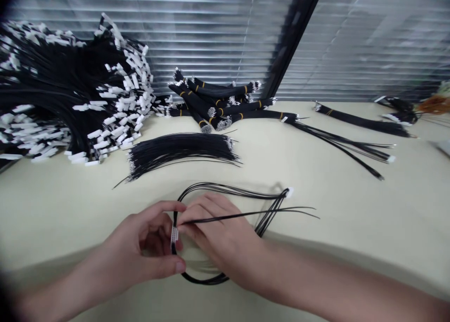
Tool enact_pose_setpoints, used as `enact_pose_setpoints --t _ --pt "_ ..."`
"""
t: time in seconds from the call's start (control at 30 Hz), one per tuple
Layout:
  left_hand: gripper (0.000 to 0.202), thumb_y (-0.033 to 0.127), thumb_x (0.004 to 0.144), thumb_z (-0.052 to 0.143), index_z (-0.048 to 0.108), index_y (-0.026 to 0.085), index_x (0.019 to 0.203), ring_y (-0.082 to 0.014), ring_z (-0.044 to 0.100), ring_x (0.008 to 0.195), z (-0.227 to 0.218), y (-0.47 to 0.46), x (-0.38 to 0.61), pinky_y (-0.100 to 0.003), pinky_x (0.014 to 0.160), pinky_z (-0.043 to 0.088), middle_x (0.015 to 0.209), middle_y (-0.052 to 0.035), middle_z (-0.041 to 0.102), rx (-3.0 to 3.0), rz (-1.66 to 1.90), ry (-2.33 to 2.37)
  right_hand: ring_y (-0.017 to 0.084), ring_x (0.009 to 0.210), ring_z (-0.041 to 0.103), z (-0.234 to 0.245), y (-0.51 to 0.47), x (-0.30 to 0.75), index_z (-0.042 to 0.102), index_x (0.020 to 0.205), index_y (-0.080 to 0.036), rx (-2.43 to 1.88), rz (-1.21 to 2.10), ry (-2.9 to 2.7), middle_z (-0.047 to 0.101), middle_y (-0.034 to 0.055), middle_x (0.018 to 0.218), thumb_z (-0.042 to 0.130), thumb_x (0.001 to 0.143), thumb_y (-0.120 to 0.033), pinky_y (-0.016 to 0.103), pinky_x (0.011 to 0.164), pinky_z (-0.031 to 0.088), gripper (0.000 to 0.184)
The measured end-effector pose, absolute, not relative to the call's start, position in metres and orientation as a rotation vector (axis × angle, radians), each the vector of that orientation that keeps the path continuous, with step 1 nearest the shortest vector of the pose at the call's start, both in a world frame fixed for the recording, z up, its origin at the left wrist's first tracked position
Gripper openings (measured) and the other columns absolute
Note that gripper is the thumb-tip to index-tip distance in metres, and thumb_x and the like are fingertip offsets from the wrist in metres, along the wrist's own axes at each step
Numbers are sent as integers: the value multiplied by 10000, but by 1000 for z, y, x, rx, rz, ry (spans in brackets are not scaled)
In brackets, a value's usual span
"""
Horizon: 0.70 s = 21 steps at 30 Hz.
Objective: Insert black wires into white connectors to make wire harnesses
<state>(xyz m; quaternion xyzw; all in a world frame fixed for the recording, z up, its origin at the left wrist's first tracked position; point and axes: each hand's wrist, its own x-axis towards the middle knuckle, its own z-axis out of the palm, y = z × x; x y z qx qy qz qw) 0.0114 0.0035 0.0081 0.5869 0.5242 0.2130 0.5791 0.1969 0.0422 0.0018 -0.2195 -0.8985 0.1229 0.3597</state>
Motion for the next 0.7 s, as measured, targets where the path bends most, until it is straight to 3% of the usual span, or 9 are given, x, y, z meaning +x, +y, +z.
enact_pose_setpoints --t 0.33,0.7 --pt "627 437 666 754 438 344 1199 -123 570 638 6 2 10 -246 589 482 789 60 586 1399 502 1225 166 800 561 9 34 203 520 852 -219 -696 487 -2486 632 3 864 372 915 -111 329 764 469 193" --pt "619 430 668 754 443 336 1195 -132 581 651 8 3 12 -254 600 489 778 57 577 1383 508 1213 170 846 566 7 38 202 523 856 -238 -698 596 -2453 632 -17 872 452 916 -161 304 833 457 120"
